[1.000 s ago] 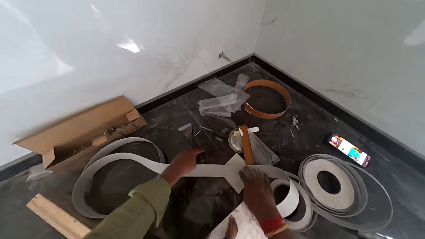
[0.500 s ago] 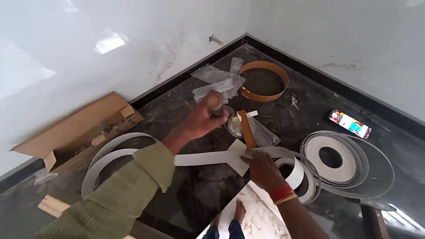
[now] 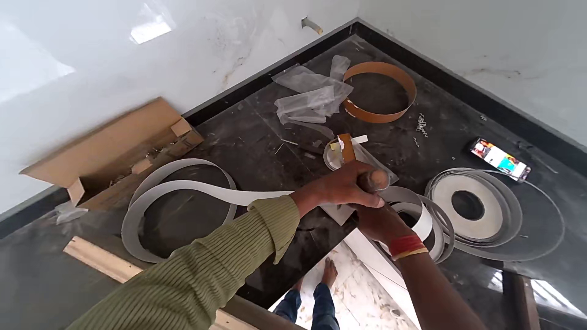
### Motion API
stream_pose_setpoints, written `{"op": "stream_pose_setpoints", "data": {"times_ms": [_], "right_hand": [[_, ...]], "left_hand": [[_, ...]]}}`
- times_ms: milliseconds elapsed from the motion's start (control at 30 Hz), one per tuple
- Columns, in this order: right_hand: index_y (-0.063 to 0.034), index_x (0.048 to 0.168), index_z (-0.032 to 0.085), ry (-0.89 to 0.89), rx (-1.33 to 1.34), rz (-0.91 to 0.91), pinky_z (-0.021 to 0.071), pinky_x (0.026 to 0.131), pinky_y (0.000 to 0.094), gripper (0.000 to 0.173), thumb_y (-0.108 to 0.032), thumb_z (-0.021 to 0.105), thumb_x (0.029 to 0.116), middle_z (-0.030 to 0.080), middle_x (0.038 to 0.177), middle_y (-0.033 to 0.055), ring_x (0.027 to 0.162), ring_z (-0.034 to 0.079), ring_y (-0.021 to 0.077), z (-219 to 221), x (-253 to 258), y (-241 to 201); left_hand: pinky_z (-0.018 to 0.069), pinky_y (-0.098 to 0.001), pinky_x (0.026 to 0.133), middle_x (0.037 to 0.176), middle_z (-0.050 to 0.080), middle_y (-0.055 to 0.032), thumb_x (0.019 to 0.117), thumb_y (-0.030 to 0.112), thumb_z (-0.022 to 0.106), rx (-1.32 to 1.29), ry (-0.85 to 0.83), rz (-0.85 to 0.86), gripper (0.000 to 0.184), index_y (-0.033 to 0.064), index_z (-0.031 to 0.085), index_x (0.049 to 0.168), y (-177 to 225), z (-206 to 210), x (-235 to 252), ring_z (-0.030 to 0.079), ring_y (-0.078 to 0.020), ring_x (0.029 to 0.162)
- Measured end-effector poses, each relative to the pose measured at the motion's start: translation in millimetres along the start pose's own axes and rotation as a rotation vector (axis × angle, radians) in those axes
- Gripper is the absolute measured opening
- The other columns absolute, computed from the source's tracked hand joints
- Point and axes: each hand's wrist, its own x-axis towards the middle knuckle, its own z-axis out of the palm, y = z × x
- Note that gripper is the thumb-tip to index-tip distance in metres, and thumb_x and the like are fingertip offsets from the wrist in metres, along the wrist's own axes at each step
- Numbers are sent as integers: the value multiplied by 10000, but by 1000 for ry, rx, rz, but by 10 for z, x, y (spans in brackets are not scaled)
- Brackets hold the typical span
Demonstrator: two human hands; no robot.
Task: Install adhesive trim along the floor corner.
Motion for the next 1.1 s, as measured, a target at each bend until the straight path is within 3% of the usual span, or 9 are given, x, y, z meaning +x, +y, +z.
{"op": "stream_pose_setpoints", "data": {"times_ms": [267,500,667,900,1100], "right_hand": [[-140,1402,625,46,-23,-30,285,1202,561,439,-182,638,965,509,1521,136,1470,388,332,30,6,-8],[-64,1366,627,46,1,-7,307,1179,576,433,-140,667,942,532,1482,172,1435,424,359,-22,-19,-55],[-239,1442,606,11,-71,-77,293,1173,624,556,-154,699,900,483,1539,146,1459,378,385,15,75,9],[-244,1412,634,45,-61,-90,330,1131,652,552,-139,718,877,540,1474,165,1422,418,404,39,68,10],[-228,1411,639,48,-45,-93,319,1126,674,546,-111,711,882,525,1495,165,1438,398,413,41,48,4]], "left_hand": [[499,-211,660,741,625,-4,788,10,733,119,-7,2,104,6,647,847,-105,-49,-2,591,-34,695],[520,-194,690,803,654,-24,782,-11,714,121,-15,-1,154,-34,662,925,-110,-47,-46,615,-21,737],[499,-221,660,741,624,8,770,-13,702,4,90,17,109,22,630,845,-260,-140,20,591,-38,697],[505,-211,663,741,628,26,765,-26,697,-55,81,60,121,38,632,845,-293,-133,36,597,-28,700],[488,-212,647,728,615,30,758,-19,685,-48,51,61,117,49,621,828,-305,-146,50,585,-26,691]]}}
